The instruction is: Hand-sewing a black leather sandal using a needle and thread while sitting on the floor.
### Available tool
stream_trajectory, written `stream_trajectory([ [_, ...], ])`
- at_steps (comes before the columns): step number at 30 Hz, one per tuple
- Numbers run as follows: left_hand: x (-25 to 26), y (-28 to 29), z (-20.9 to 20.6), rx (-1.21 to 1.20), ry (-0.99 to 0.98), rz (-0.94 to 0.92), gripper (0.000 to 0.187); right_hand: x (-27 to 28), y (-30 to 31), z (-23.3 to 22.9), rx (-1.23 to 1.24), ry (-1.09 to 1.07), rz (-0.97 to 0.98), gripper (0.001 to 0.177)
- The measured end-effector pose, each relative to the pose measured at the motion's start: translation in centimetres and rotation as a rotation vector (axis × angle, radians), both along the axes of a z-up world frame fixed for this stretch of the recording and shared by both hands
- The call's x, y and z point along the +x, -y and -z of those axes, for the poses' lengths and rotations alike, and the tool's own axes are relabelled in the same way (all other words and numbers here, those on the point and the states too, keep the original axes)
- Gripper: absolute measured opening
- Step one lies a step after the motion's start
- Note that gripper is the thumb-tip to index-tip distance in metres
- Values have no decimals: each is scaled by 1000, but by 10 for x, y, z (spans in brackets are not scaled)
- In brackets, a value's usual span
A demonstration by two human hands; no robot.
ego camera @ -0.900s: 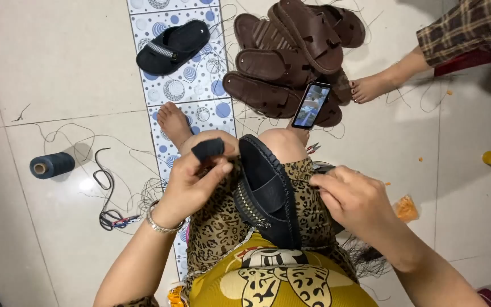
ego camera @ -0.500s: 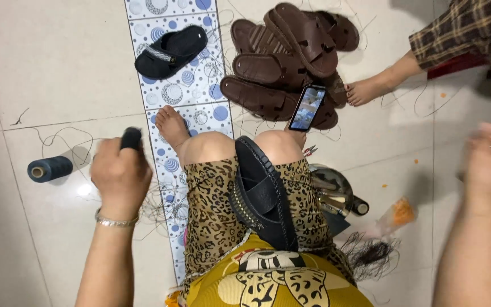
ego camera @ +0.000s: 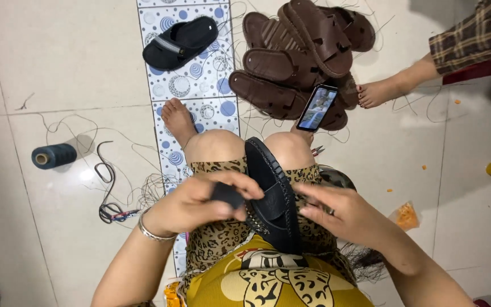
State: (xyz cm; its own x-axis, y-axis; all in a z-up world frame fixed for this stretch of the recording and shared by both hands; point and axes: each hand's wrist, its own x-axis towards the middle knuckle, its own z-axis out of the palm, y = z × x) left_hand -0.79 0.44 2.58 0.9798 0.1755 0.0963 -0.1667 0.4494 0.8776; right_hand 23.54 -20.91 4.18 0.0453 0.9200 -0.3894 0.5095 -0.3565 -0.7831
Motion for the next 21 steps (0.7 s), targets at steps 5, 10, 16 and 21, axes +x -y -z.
stream_trajectory([
  [5, 17, -11, -8, -461, 276, -378, 33, -9, -9, -13, 187, -169, 25, 13],
  [10, 23, -11, -18, 286, 9, -479, 16, -19, -11, -13, 236, -303, 145, 12],
  [16, 10, 0, -18, 809, -544, -147, 52, -22, -12, -21, 269, -388, 220, 21],
  [21, -5, 12, 3, 1185, -741, 149, 46, -24, -5, -21, 340, -406, 176, 22],
])
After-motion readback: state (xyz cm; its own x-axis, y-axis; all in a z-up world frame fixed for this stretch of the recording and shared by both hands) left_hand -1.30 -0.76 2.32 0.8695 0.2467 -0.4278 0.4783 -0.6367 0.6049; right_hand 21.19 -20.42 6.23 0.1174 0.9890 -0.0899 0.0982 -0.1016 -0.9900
